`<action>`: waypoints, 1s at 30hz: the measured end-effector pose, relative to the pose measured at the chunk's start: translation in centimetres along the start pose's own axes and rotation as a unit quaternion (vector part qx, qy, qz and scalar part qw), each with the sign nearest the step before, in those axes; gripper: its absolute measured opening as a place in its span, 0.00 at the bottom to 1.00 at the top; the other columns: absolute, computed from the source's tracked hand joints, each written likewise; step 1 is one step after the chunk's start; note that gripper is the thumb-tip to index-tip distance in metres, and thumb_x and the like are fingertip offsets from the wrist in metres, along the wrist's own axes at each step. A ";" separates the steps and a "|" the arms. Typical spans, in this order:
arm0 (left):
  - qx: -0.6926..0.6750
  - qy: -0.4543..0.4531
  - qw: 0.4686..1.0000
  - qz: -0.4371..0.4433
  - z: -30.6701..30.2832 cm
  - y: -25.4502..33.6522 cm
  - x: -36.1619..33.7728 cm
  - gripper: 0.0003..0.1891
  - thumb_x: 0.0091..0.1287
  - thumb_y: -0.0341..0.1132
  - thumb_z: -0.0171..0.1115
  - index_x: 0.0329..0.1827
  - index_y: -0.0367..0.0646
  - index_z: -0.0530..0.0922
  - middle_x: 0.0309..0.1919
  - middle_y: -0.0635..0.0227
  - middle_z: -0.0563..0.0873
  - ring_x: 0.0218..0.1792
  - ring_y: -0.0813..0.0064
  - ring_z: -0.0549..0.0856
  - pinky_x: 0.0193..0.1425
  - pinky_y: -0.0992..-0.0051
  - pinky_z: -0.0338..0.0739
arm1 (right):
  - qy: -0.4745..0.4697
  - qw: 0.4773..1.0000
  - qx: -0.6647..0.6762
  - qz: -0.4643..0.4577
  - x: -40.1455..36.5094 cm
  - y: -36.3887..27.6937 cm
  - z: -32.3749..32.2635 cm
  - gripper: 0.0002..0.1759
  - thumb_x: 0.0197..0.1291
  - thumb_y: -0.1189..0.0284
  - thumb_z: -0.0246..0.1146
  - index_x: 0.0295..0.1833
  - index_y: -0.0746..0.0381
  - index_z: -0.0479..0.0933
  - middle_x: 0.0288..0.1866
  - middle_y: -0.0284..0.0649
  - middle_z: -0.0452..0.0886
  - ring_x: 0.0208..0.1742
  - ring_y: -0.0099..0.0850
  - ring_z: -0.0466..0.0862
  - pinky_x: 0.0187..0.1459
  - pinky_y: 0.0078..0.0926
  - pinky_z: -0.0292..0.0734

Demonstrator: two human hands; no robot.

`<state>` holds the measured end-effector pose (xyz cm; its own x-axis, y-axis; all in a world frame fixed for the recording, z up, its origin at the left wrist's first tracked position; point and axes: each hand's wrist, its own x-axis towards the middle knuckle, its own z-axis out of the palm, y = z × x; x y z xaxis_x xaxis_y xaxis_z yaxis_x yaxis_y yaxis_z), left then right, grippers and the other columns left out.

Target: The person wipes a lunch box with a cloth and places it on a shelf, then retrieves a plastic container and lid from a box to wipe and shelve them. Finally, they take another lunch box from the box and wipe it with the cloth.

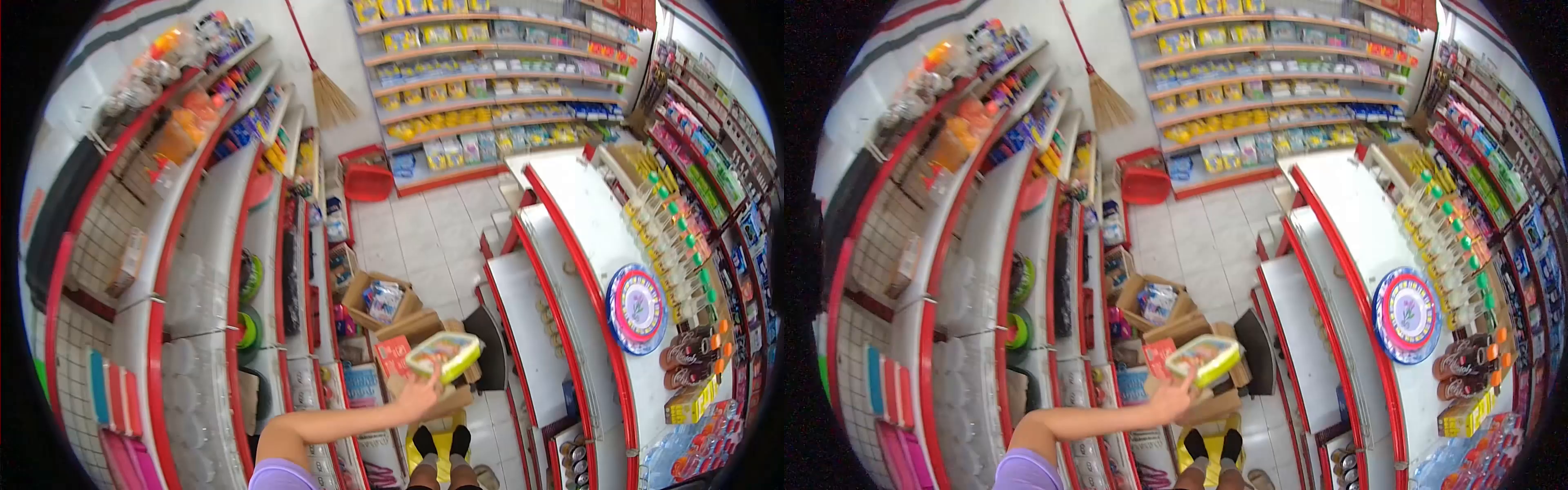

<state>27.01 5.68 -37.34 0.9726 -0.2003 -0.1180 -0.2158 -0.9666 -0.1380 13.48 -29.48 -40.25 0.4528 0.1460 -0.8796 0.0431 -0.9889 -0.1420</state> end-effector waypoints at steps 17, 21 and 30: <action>-0.075 0.099 0.978 0.167 -24.8 8.9 -20.6 0.15 0.54 0.36 0.54 0.44 0.45 0.82 0.68 0.67 0.61 0.41 0.78 0.72 0.39 0.76 0.67 | -0.363 0.754 0.515 -0.185 -4.0 -9.6 -23.3 0.30 0.63 0.56 0.52 0.58 0.71 0.68 0.53 0.48 0.77 0.52 0.34 0.79 0.53 0.33 0.74; -0.094 0.112 0.989 0.017 -25.3 8.7 -23.6 0.16 0.54 0.34 0.55 0.46 0.47 0.82 0.66 0.68 0.64 0.39 0.78 0.73 0.38 0.76 0.67 | -0.336 0.794 0.483 -0.154 -7.9 -12.9 -23.3 0.23 0.62 0.63 0.56 0.55 0.70 0.71 0.48 0.45 0.80 0.46 0.32 0.82 0.49 0.32 0.78; -0.475 0.506 0.592 -0.409 -26.9 5.6 -32.9 0.18 0.63 0.32 0.53 0.56 0.38 0.72 0.63 0.54 0.66 0.59 0.63 0.72 0.65 0.69 0.61 | -0.383 0.762 0.436 -0.290 -13.6 -23.4 -20.7 0.20 0.60 0.65 0.58 0.51 0.70 0.73 0.45 0.43 0.81 0.42 0.28 0.83 0.46 0.25 0.78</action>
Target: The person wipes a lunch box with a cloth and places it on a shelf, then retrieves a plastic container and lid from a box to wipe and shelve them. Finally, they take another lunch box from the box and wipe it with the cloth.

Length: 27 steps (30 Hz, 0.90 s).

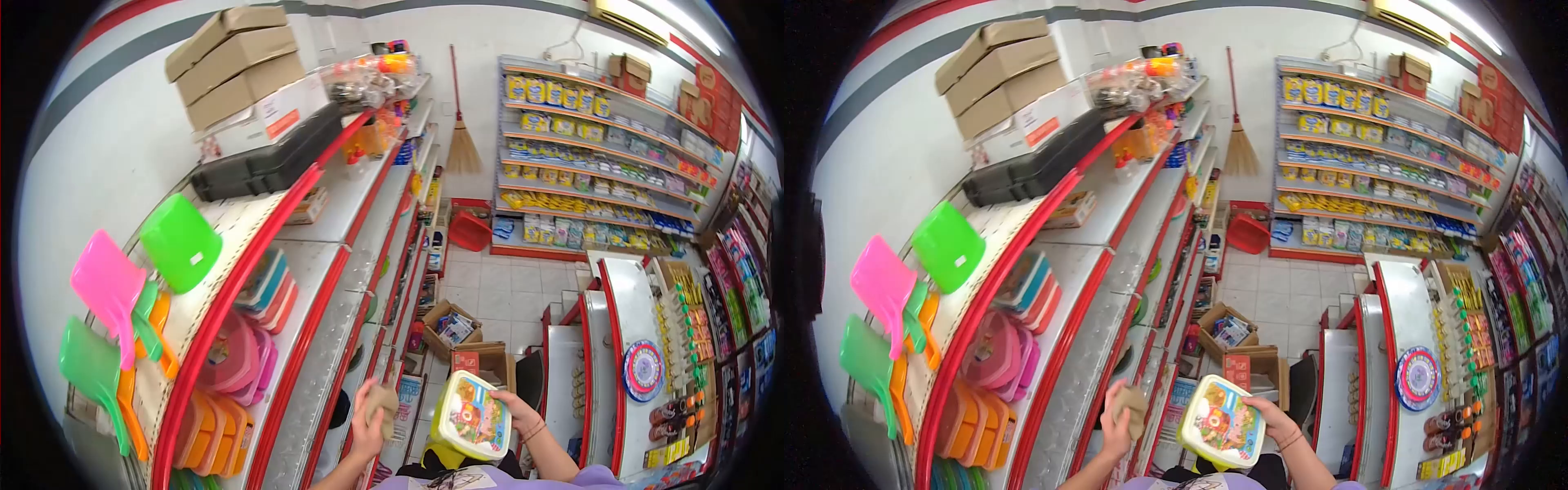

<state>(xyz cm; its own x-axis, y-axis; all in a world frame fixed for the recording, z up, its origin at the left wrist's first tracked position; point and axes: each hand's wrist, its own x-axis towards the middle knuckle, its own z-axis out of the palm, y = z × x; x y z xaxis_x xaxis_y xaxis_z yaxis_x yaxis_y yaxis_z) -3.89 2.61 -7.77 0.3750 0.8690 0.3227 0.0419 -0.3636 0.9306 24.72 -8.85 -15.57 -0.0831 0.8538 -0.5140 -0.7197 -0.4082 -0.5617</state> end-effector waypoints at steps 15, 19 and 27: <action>-0.216 0.007 0.958 -0.188 -7.7 5.5 -0.4 0.21 0.65 0.30 0.53 0.59 0.28 0.68 0.61 0.61 0.70 0.56 0.74 0.72 0.60 0.76 0.65 | -0.142 0.967 -0.168 -0.131 4.1 1.5 18.5 0.16 0.57 0.68 0.62 0.45 0.70 0.76 0.35 0.35 0.81 0.32 0.19 0.79 0.34 0.17 0.74; -0.210 0.032 0.967 -0.143 -8.8 5.7 -1.9 0.22 0.67 0.32 0.51 0.62 0.29 0.65 0.60 0.59 0.72 0.55 0.72 0.74 0.59 0.75 0.66 | -0.148 0.954 -0.183 -0.185 4.2 1.1 20.0 0.15 0.57 0.68 0.62 0.43 0.69 0.77 0.35 0.35 0.81 0.33 0.19 0.78 0.35 0.16 0.74; -0.243 0.183 0.953 -0.017 -7.1 7.2 -3.6 0.28 0.57 0.29 0.63 0.60 0.32 0.65 0.53 0.60 0.76 0.52 0.71 0.76 0.57 0.71 0.70 | -0.095 0.953 -0.138 -0.252 5.0 -0.3 21.9 0.16 0.58 0.66 0.61 0.45 0.67 0.72 0.37 0.32 0.76 0.40 0.17 0.74 0.43 0.16 0.69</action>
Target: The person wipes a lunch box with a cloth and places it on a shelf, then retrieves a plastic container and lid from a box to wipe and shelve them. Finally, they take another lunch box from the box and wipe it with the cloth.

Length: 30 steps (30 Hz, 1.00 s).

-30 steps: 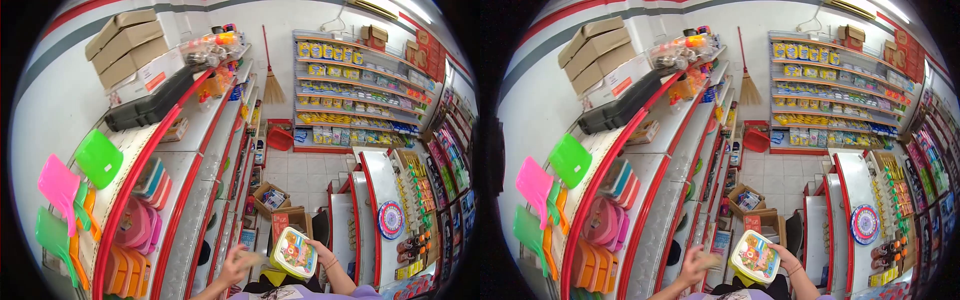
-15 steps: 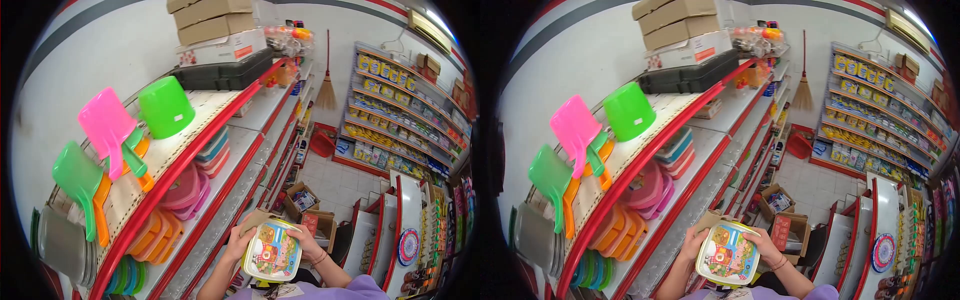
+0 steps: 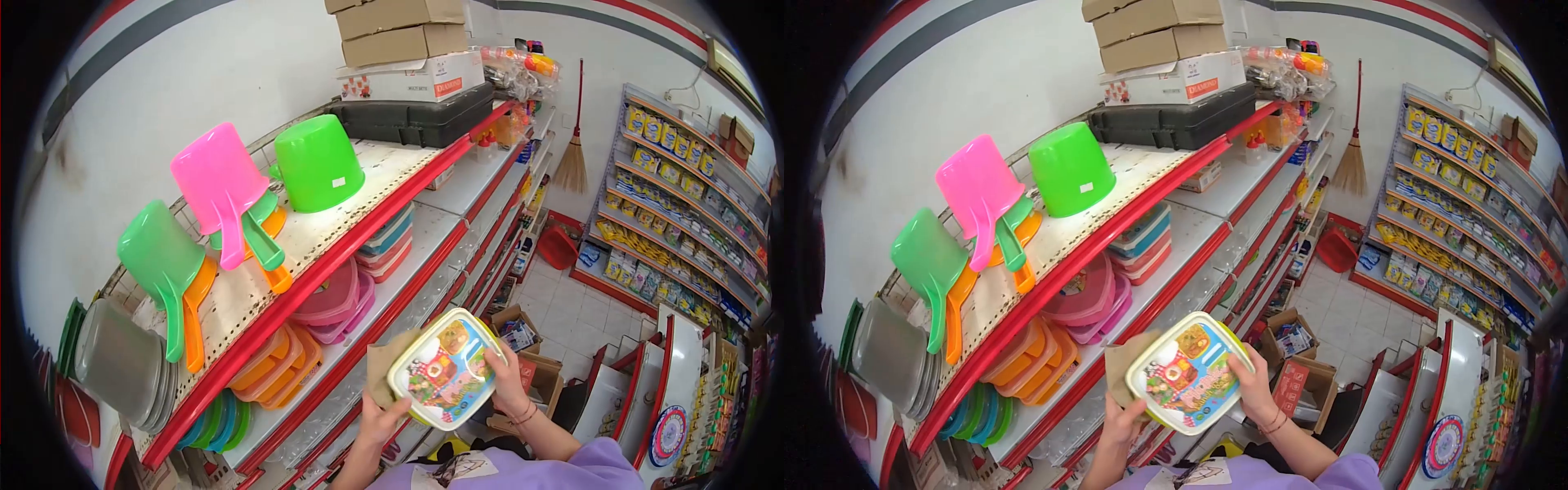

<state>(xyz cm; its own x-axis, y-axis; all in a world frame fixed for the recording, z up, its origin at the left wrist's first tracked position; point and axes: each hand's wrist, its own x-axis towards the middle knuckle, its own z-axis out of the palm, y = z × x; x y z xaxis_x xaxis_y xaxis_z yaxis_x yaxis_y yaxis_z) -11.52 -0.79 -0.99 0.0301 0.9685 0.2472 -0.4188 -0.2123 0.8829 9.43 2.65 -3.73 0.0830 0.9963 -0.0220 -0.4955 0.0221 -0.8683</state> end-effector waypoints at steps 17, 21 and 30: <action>0.084 0.057 0.986 0.133 5.3 -4.4 -0.4 0.28 0.64 0.41 0.58 0.60 0.30 0.63 0.59 0.56 0.68 0.58 0.68 0.70 0.61 0.67 0.65 | 0.007 0.975 0.216 0.047 -0.1 -1.9 1.4 0.26 0.64 0.59 0.52 0.62 0.63 0.63 0.58 0.42 0.74 0.56 0.34 0.76 0.56 0.35 0.72; -0.024 0.093 0.979 0.181 7.5 -4.6 -0.6 0.32 0.57 0.32 0.65 0.62 0.33 0.60 0.59 0.55 0.66 0.58 0.67 0.70 0.61 0.68 0.66 | -0.036 0.979 0.192 0.053 -0.7 0.2 1.1 0.28 0.64 0.60 0.52 0.66 0.61 0.58 0.63 0.40 0.67 0.61 0.34 0.71 0.60 0.34 0.67; 0.517 -0.194 0.681 0.480 6.3 0.1 2.9 0.28 0.41 0.44 0.70 0.51 0.65 0.80 0.52 0.63 0.72 0.49 0.66 0.72 0.48 0.64 0.66 | -0.106 0.959 0.243 0.104 -1.5 -6.2 0.5 0.34 0.65 0.48 0.44 0.68 0.60 0.56 0.65 0.44 0.64 0.60 0.37 0.72 0.59 0.36 0.68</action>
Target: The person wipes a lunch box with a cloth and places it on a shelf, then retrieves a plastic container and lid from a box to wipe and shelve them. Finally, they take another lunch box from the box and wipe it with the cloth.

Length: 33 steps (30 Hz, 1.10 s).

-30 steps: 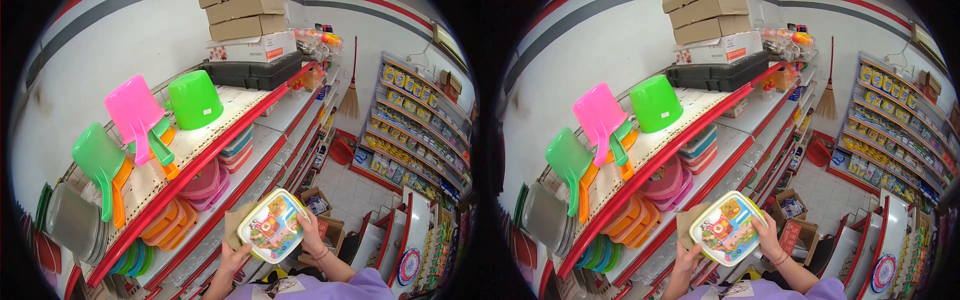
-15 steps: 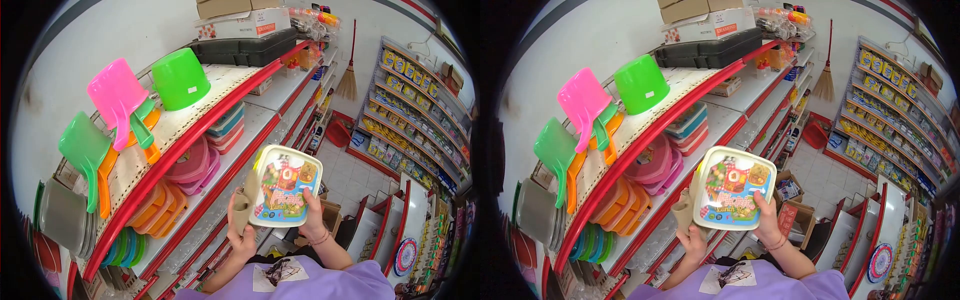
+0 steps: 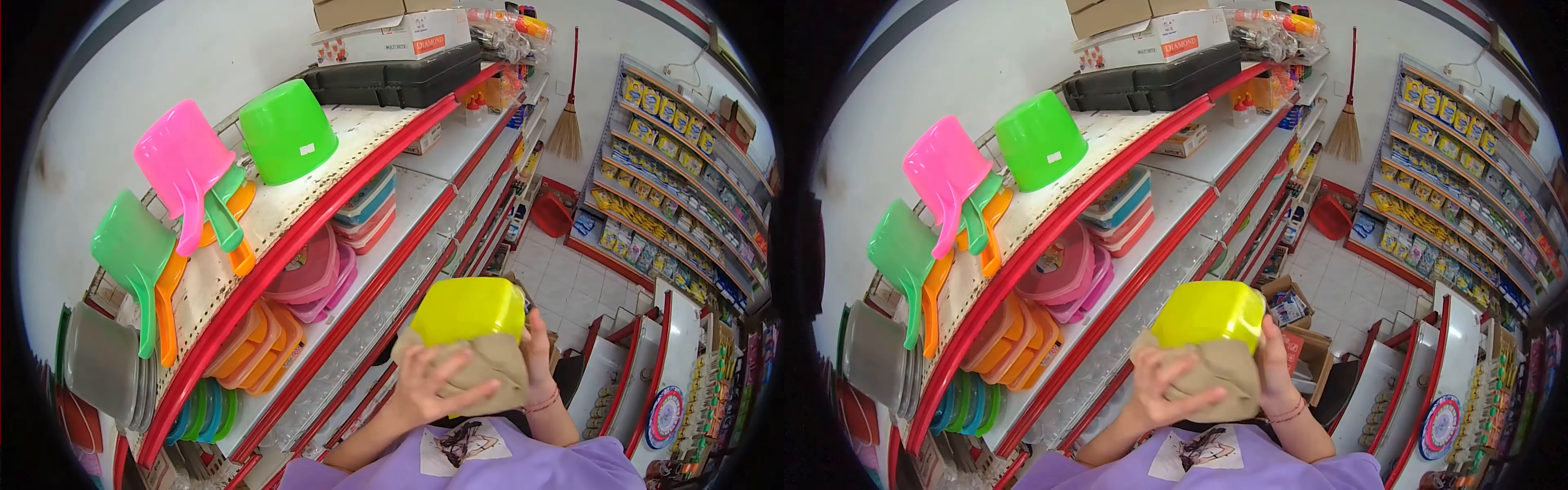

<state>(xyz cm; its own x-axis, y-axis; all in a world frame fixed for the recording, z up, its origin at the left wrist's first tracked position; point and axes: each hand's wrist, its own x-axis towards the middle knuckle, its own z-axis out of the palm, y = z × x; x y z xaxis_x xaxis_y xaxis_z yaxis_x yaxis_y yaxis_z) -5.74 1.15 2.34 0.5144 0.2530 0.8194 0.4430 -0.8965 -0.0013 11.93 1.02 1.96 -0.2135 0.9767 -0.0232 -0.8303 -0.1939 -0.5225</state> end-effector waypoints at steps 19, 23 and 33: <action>0.083 -0.148 0.970 -0.173 0.7 2.6 1.7 0.28 0.60 0.49 0.54 0.66 0.59 0.67 0.50 0.55 0.63 0.51 0.58 0.60 0.56 0.58 0.50 | -0.076 0.973 -0.173 -0.134 0.2 4.8 -4.3 0.23 0.68 0.59 0.48 0.60 0.66 0.66 0.53 0.38 0.74 0.52 0.25 0.74 0.53 0.25 0.70; 0.088 -0.113 0.950 -0.277 1.3 0.2 -1.3 0.26 0.62 0.52 0.53 0.65 0.65 0.68 0.48 0.56 0.62 0.51 0.58 0.60 0.56 0.57 0.50 | -0.040 0.982 -0.139 -0.123 0.1 2.7 -3.0 0.29 0.66 0.53 0.50 0.60 0.67 0.64 0.54 0.40 0.74 0.52 0.28 0.75 0.52 0.26 0.72; 0.089 -0.126 0.961 -0.229 -0.3 0.5 3.6 0.20 0.55 0.44 0.57 0.52 0.53 0.78 0.50 0.52 0.64 0.52 0.54 0.62 0.55 0.58 0.52 | -0.113 0.920 -0.359 -0.114 0.5 3.7 -4.2 0.26 0.66 0.59 0.52 0.60 0.68 0.64 0.51 0.36 0.74 0.51 0.22 0.73 0.53 0.23 0.68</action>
<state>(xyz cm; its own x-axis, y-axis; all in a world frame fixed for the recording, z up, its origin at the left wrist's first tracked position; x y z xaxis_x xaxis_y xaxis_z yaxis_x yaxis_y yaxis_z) -3.89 1.48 5.53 0.3879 0.7063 0.5922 0.7722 -0.5998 0.2097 10.88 1.21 -3.61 -0.2449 0.9247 0.2915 -0.3306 0.2030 -0.9217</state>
